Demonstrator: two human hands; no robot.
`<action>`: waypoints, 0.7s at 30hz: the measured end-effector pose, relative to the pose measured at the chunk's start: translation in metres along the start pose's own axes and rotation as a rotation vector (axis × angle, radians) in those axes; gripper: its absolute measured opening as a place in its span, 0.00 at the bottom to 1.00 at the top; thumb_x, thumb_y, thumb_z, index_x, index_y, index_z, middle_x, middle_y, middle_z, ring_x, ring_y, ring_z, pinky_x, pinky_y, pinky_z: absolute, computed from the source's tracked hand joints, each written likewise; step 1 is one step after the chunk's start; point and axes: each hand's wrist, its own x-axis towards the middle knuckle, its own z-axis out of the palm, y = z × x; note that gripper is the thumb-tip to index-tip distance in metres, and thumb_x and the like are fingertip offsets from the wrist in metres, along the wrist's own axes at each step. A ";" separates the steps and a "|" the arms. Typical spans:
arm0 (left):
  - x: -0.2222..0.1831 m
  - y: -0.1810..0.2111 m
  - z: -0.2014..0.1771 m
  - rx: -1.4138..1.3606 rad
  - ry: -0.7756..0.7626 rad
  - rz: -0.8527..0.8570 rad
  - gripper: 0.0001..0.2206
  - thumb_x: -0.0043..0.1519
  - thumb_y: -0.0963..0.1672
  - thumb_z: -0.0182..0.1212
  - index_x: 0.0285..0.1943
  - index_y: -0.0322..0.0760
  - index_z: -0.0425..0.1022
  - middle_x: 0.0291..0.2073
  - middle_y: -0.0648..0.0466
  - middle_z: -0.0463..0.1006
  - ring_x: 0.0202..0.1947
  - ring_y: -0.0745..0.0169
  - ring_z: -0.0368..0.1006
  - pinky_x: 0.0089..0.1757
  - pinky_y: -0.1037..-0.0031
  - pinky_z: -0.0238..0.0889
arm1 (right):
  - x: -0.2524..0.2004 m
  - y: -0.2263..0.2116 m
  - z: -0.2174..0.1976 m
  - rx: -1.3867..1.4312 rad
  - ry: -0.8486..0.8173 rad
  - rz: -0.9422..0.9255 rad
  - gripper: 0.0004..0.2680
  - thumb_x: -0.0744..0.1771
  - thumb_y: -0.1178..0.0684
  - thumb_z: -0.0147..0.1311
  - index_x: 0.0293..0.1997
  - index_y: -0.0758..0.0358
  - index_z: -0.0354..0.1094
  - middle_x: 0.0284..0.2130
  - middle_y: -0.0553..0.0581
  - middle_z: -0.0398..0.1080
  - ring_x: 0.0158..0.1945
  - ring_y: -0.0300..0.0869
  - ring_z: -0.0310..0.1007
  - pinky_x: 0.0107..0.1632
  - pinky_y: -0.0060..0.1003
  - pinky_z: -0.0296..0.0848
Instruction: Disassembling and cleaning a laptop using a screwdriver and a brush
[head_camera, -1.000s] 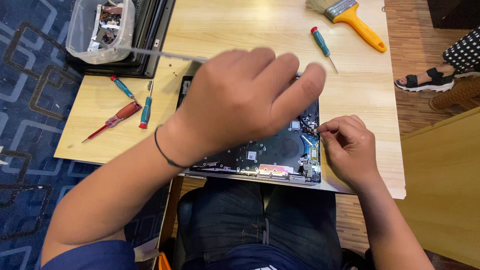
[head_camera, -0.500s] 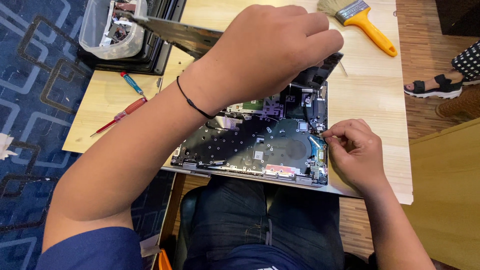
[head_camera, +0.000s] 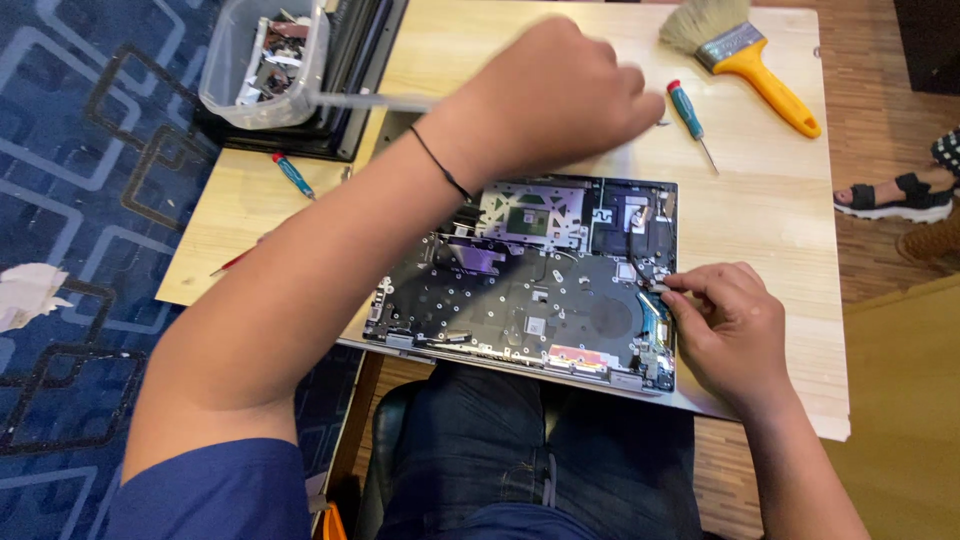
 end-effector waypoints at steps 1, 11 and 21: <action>-0.001 0.003 0.006 0.041 0.002 0.037 0.06 0.51 0.44 0.59 0.27 0.51 0.66 0.17 0.63 0.72 0.15 0.59 0.72 0.15 0.70 0.57 | 0.000 -0.001 0.000 -0.015 0.011 -0.024 0.02 0.64 0.62 0.58 0.35 0.63 0.73 0.28 0.54 0.71 0.33 0.43 0.67 0.41 0.35 0.62; -0.038 -0.014 0.011 -0.251 -0.391 -0.300 0.10 0.50 0.38 0.59 0.37 0.43 0.68 0.26 0.55 0.76 0.27 0.47 0.75 0.19 0.59 0.65 | -0.003 0.004 0.001 -0.068 -0.011 0.020 0.03 0.64 0.63 0.54 0.34 0.60 0.71 0.25 0.51 0.68 0.33 0.44 0.63 0.42 0.37 0.60; -0.168 0.015 0.005 -0.320 -1.155 -0.804 0.19 0.52 0.40 0.54 0.54 0.39 0.65 0.39 0.44 0.75 0.38 0.39 0.74 0.32 0.55 0.70 | -0.004 0.006 0.005 -0.088 -0.009 -0.033 0.02 0.63 0.63 0.58 0.33 0.61 0.71 0.28 0.53 0.68 0.35 0.46 0.64 0.43 0.38 0.61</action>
